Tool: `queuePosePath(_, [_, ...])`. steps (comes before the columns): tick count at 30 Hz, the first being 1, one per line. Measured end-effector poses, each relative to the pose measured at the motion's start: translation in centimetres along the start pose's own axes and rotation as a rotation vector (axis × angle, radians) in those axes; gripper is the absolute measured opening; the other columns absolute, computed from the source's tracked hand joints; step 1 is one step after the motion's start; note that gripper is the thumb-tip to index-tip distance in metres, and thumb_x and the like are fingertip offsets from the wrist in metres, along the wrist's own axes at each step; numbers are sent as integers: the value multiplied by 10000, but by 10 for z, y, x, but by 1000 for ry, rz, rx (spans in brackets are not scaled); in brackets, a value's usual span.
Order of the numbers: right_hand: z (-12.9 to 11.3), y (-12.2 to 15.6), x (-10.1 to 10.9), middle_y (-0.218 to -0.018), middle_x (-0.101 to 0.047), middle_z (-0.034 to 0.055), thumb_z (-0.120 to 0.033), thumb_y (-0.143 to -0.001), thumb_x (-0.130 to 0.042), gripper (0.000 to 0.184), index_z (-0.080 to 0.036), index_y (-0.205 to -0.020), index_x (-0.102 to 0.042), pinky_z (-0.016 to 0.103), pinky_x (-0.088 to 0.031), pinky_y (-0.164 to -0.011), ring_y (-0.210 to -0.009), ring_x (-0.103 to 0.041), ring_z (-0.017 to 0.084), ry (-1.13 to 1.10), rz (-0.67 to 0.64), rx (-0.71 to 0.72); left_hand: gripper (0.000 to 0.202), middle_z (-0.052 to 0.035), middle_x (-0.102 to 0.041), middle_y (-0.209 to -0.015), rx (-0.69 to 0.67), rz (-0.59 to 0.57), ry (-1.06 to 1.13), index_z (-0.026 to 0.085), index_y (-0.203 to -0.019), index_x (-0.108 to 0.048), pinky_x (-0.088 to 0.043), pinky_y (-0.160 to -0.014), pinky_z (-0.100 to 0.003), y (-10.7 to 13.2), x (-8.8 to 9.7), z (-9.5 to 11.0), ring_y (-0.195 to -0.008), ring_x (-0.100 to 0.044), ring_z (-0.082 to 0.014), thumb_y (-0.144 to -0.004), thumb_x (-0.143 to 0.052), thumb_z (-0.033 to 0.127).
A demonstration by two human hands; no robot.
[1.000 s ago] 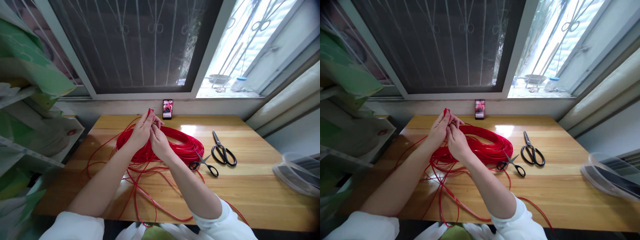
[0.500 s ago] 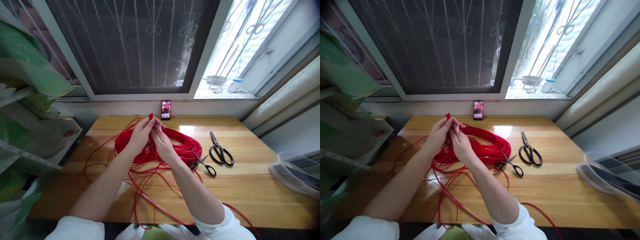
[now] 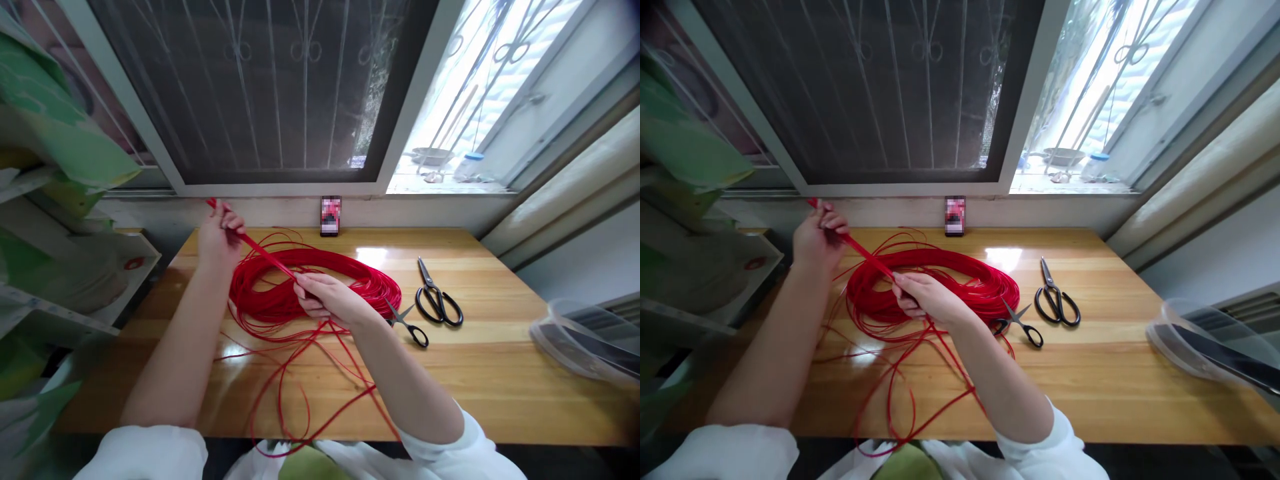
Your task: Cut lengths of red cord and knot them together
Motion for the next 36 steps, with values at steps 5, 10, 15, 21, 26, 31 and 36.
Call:
queuePosePath(5, [12,24,13,-507,-264,-84,-451,-833,-453,319,-171,-680,-443,174,-114,-361,-412,-187,40,158,-31,-100,335,83,-247,-369,-97,154,-7,161,-616,-421,-154,-289,-125,-21,65,48,-303,-215,-11,-921,-292,214])
queuePosePath(10, [25,39,36,-504,-254,-88,-450,-837,-438,323,-170,-675,-448,189,-115,-376,-415,-191,44,278,-49,-150,338,81,-276,-350,-74,245,-71,172,-637,-402,-149,-309,-140,-18,113,52,-326,-215,-16,-935,-246,212])
queuePosePath(15, [35,49,57,-494,-319,-74,-432,-850,-419,324,-176,-652,-440,186,-172,-364,-404,-257,48,409,-34,-179,291,85,-288,-381,-178,287,-206,172,-665,-396,-133,-354,-156,-22,140,52,-346,-216,-31,-929,-274,194])
queuePosePath(21, [48,54,73,-488,-395,-60,-431,-861,-401,335,-167,-660,-444,170,-268,-377,-398,-351,48,508,-43,-244,292,75,-140,-408,-223,309,-301,182,-614,-321,-41,-376,-217,-41,167,61,-372,-59,-76,-906,-305,198])
queuePosePath(26, [54,51,78,-501,-429,-53,-446,-869,-376,345,-169,-678,-451,178,-326,-423,-415,-405,54,623,-44,-265,405,37,40,-444,-114,181,-387,166,-508,-144,-19,-359,-231,-57,177,57,-418,62,-102,-911,-182,168])
queuePosePath(31, [52,59,84,-533,-452,-37,-470,-858,-385,376,-163,-649,-448,181,-329,-444,-442,-409,51,721,-23,-289,433,14,107,-446,-166,157,-450,142,-510,-52,10,-334,-256,-58,188,66,-408,94,-111,-903,-208,237])
queuePosePath(36, [50,72,93,-587,-512,-12,-510,-839,-393,396,-161,-670,-474,196,-346,-471,-479,-454,67,782,-34,-333,403,30,57,-407,-261,227,-497,160,-523,-80,5,-325,-267,-51,190,84,-353,48,-103,-885,-224,266])
Point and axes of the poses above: each hand's wrist, its own y-axis away from the middle knuckle, its own x-axis out of the back of the hand, z = x × y, the point moved 9 cm from there along -y, towards the middle knuckle
